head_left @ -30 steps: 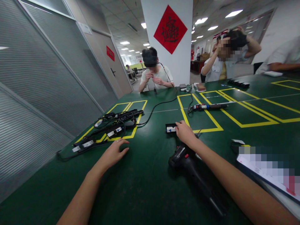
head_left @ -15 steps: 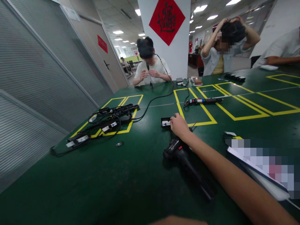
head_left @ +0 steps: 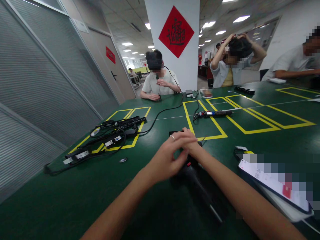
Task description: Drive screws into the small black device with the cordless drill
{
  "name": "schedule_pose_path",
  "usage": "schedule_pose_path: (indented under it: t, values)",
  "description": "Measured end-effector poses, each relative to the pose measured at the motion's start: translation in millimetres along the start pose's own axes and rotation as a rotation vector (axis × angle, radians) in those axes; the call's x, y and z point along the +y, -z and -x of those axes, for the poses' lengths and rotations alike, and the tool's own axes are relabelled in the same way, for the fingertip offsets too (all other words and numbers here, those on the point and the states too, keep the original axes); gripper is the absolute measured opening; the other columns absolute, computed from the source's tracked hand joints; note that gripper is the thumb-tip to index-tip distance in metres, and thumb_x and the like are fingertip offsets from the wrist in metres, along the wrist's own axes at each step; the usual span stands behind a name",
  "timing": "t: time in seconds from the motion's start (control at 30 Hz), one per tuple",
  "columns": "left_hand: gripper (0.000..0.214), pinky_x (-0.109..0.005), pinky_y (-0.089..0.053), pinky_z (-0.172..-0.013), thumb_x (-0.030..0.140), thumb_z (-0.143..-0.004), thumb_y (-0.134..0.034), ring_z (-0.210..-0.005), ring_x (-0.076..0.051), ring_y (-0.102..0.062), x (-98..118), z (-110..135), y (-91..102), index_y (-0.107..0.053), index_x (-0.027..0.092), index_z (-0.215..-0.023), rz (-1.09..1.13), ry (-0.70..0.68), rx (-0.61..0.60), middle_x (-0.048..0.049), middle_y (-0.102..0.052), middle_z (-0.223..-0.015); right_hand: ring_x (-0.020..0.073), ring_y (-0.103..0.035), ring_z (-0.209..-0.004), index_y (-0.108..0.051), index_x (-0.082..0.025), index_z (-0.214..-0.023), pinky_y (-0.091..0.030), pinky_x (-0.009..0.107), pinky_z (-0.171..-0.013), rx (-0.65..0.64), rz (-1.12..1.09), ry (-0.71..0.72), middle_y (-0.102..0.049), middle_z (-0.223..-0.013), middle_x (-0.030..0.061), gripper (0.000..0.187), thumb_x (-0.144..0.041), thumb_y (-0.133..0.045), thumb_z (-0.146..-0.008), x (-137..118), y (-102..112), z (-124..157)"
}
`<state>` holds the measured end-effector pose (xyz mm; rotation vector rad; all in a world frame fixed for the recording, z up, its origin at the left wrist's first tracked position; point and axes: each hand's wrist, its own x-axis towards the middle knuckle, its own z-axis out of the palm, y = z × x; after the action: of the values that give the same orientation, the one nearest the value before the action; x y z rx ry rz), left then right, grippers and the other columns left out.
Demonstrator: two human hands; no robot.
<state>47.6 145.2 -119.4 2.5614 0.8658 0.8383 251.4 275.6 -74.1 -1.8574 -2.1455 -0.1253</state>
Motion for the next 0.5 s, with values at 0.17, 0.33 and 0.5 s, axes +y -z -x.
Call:
schedule_pose_path:
  t: [0.17,0.33,0.5]
  values:
    - [0.051,-0.046,-0.033,-0.104,0.026,-0.071,-0.063,-0.121,-0.024,-0.043,-81,-163,26.4,-0.049,0.019,-0.12,-0.024,0.098,0.11,-0.0108,-0.047,-0.127,0.0215,-0.058,-0.097,-0.054,-0.017,-0.115,-0.049,0.042,-0.081,0.022,-0.008,-0.004,-0.056,-0.119,0.0087,0.029,-0.028,-0.054,-0.088,-3,1,1]
    - [0.046,-0.042,-0.033,-0.105,0.025,-0.074,-0.061,-0.122,-0.021,-0.042,-114,-129,-4.1,-0.049,0.02,-0.118,0.047,0.109,0.158,-0.0104,-0.045,-0.131,0.0209,-0.059,-0.096,-0.054,-0.017,-0.115,-0.049,0.041,-0.079,0.038,-0.024,0.022,-0.056,-0.117,0.0083,0.028,-0.027,-0.054,-0.088,-4,-1,-1]
    - [0.04,-0.042,-0.034,-0.103,0.026,-0.072,-0.063,-0.122,-0.021,-0.043,-117,-138,-0.9,-0.053,0.017,-0.11,0.113,0.141,0.203,-0.0118,-0.047,-0.129,0.021,-0.059,-0.095,-0.055,-0.016,-0.114,-0.049,0.041,-0.079,0.04,-0.07,0.12,-0.057,-0.116,0.0085,0.029,-0.027,-0.054,-0.088,-4,-2,-3]
